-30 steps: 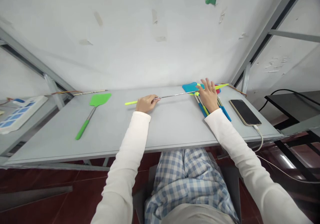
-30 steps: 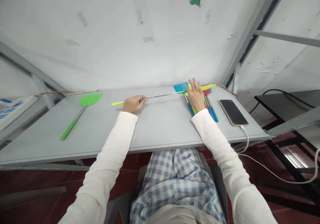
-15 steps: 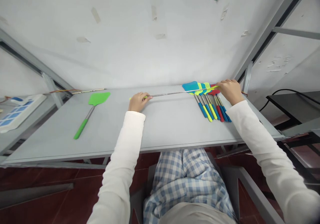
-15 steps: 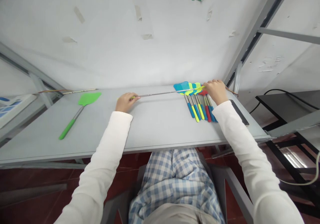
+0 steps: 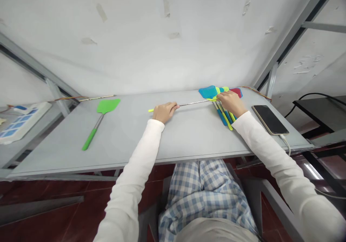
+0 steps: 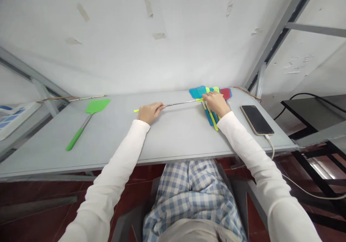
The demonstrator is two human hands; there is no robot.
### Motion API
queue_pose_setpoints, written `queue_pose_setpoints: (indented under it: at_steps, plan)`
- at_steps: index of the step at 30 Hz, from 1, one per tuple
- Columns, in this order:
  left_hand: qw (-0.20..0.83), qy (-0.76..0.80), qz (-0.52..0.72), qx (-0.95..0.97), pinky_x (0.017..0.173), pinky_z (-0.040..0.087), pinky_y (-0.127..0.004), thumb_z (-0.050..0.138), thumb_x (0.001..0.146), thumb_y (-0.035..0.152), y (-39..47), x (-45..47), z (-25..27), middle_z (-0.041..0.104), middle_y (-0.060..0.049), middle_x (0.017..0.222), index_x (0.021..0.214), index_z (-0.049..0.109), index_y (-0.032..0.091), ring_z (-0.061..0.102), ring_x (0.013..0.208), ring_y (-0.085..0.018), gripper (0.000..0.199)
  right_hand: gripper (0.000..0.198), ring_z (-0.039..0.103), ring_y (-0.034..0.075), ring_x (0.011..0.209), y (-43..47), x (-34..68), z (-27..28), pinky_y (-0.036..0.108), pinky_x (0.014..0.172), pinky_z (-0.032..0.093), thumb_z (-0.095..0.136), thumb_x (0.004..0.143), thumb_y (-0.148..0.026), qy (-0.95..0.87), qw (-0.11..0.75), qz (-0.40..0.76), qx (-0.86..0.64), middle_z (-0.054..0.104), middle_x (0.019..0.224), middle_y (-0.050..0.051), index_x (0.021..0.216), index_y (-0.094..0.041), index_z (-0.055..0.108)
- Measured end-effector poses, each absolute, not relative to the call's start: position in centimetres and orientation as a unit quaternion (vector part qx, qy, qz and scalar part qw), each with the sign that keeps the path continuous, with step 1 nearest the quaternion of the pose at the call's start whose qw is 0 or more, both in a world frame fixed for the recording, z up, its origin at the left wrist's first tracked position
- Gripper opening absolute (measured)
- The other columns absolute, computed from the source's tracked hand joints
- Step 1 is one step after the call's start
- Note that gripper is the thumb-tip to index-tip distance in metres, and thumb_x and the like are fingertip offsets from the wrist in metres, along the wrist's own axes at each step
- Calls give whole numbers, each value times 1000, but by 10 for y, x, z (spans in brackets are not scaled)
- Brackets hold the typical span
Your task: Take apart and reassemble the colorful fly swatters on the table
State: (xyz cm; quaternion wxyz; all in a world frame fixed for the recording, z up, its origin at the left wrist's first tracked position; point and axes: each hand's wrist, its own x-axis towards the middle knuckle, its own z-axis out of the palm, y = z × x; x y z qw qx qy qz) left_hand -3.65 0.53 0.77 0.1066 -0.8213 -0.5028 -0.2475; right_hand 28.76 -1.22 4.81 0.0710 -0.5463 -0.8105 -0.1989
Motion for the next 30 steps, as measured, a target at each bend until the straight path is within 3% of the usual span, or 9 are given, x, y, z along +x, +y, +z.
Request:
queue_pose_setpoints:
  at_steps: [6, 15, 22, 30]
  plan:
    - [93, -494, -240, -830, 54, 22, -30, 40, 97, 47, 0, -19, 6, 73, -4, 81, 88, 65, 26, 64, 66, -20, 33, 26, 57, 23, 80, -22, 281, 63, 32, 72, 29, 44, 80, 1, -831, 58, -206, -513, 68, 81, 11, 85, -14, 65]
    - [93, -466, -200, -857, 54, 27, -30, 36, 98, 48, -13, 12, 4, 74, -5, 89, 96, 64, 25, 66, 68, -20, 36, 29, 56, 22, 81, -40, 241, 44, 33, 71, 28, 43, 82, 2, -846, 39, -187, -497, 68, 87, 11, 92, -13, 65]
    - [46, -496, -227, -837, 58, 32, -29, 36, 98, 48, -11, 22, 10, 73, -5, 95, 99, 64, 22, 68, 83, -19, 38, 31, 55, 23, 85, -37, 226, 36, 35, 75, 27, 39, 91, -4, -823, 80, -243, -507, 67, 92, 11, 105, -15, 64]
    - [38, -489, -185, -852, 65, 40, -26, 33, 100, 44, -21, 29, 9, 66, -7, 109, 111, 60, 21, 66, 96, -18, 37, 26, 52, 25, 92, -31, 209, 27, 37, 84, 29, 43, 95, -12, -835, 96, -242, -484, 67, 94, 12, 97, -14, 69]
